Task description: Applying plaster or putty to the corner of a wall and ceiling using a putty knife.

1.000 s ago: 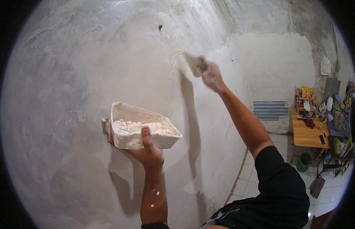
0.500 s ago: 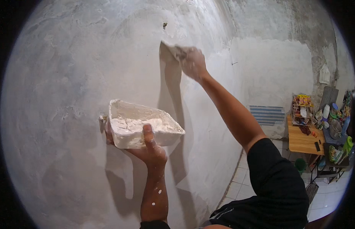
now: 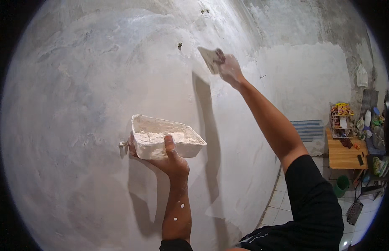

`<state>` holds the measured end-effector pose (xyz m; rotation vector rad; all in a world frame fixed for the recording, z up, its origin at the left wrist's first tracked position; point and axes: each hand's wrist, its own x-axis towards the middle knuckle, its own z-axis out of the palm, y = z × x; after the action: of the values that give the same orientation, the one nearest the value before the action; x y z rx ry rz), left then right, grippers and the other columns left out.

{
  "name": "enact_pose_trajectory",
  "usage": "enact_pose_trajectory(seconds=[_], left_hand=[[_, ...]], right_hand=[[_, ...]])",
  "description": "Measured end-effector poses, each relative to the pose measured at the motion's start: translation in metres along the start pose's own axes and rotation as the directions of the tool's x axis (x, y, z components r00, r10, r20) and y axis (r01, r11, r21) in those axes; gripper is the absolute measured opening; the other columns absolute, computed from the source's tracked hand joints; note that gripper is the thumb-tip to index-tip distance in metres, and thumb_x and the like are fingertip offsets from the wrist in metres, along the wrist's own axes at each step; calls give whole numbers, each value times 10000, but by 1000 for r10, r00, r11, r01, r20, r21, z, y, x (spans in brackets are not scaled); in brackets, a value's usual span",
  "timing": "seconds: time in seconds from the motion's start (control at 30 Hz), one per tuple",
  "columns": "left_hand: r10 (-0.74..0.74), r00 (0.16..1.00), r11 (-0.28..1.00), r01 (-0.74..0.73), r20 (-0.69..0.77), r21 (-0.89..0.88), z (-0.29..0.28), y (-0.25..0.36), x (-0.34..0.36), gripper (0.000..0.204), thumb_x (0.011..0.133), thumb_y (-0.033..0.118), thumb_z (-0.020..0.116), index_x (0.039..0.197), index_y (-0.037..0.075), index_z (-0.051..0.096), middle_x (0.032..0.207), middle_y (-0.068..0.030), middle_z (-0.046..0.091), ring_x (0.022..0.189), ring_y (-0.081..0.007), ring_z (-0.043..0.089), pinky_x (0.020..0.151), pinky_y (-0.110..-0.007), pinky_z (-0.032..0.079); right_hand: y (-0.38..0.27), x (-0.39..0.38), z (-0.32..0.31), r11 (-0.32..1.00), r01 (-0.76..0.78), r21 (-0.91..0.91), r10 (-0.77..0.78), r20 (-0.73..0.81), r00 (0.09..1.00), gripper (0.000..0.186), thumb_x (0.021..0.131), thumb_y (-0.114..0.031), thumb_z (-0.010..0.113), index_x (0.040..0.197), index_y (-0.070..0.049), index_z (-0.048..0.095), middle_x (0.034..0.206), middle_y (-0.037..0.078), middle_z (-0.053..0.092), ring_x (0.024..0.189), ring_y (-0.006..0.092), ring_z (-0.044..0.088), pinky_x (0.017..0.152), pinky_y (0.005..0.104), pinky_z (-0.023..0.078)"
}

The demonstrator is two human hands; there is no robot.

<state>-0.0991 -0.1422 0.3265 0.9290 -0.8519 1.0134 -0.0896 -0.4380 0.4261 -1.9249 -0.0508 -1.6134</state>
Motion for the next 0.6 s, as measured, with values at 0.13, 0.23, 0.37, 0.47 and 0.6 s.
enact_pose_trajectory(seconds=[0.13, 0.23, 0.37, 0.47, 0.6], left_hand=[[67, 995, 991, -74, 72, 107, 7, -8, -5, 696, 794, 169, 568, 1317, 1, 141, 1239, -193, 293, 1158, -296, 360, 974, -439, 355], [77, 996, 994, -80, 44, 80, 0, -15, -1, 700, 800, 177, 559, 1328, -5, 137, 1254, -197, 302, 1160, -300, 367, 971, -438, 355], [-27, 1000, 999, 27, -7, -43, -6, -36, -7, 641, 818, 190, 544, 1313, -29, 201, 1254, -203, 349, 1138, -288, 407, 962, -414, 370], [20, 1000, 995, -20, -5, -93, 2, -37, -5, 612, 827, 194, 537, 1302, -42, 231, 1247, -200, 369, 1129, -278, 422, 960, -401, 378], [12, 1000, 992, -14, -21, -126, 5, -33, -6, 620, 826, 189, 537, 1305, -44, 221, 1251, -203, 368, 1136, -280, 419, 961, -404, 376]], right_hand=[[-20, 40, 36, 934, -329, -138, 252, -397, 882, 161, 749, -120, 529, 771, 5, 629, 692, 195, 616, 679, 274, 629, 598, 365, 481], [-49, 18, 65, 912, -46, -407, -45, -211, 976, 141, 729, -129, 548, 732, -51, 664, 736, 189, 635, 668, 354, 621, 658, 385, 512], [-60, -36, 57, 905, 302, -298, -307, 31, 951, 178, 763, -80, 526, 854, -44, 675, 743, 168, 644, 662, 329, 627, 661, 352, 518], [-46, -36, 27, 951, 293, 102, -307, 163, 938, 229, 770, 0, 481, 927, 7, 648, 782, 160, 655, 712, 247, 643, 659, 324, 515], [-28, -18, -2, 995, -97, -19, 98, 122, 988, 232, 751, -12, 511, 943, 93, 588, 842, 159, 639, 754, 176, 616, 596, 308, 490]])
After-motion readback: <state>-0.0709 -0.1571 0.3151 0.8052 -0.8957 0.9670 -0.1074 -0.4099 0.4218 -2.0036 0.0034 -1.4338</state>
